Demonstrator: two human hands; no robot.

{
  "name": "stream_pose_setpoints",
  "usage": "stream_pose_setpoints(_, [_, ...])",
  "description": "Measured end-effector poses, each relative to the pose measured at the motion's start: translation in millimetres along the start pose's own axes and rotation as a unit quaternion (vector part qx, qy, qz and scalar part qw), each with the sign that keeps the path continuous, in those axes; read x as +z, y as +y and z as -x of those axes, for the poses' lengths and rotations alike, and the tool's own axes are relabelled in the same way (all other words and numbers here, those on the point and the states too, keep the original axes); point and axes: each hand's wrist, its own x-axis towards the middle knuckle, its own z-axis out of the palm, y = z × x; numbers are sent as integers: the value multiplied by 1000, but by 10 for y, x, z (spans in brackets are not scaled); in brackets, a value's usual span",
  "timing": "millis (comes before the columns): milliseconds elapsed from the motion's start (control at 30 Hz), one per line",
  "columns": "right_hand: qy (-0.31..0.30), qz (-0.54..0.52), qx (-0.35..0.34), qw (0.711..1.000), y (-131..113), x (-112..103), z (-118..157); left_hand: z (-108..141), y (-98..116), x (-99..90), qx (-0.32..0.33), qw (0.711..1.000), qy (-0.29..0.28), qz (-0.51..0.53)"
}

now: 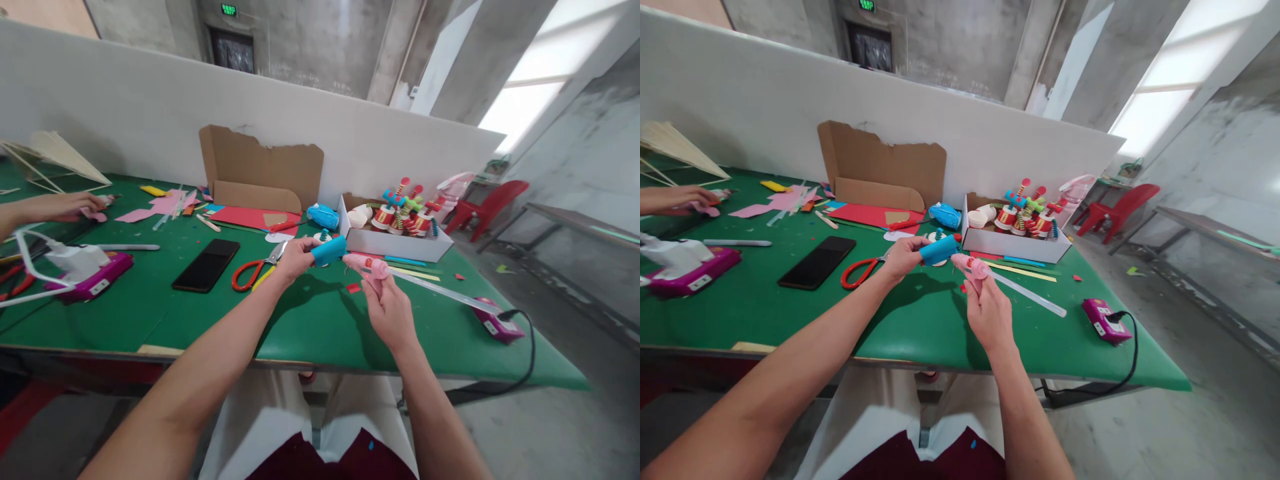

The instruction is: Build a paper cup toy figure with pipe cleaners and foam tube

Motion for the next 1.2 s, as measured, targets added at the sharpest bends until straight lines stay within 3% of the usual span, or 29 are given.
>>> stream_pose_setpoints(533, [-4, -5, -7, 1000, 8, -22, -15, 8, 9, 2, -4, 1000, -5, 17])
stream_pose_setpoints(800, [2, -80, 43, 996, 49, -98, -39, -12, -29, 0, -13, 999, 1, 33])
stream_pose_setpoints(900, [-28, -203, 102, 973, 84, -177, -51, -15, -9, -3, -26, 998, 2, 63])
stream_pose_setpoints(1033, [-61, -372, 198, 905, 58, -236, -42, -3, 19, -1, -69, 991, -12, 115])
stream_pose_setpoints(1200, [-63, -454, 257, 851, 15, -220, -40, 6, -18, 18, -129, 975, -33, 178])
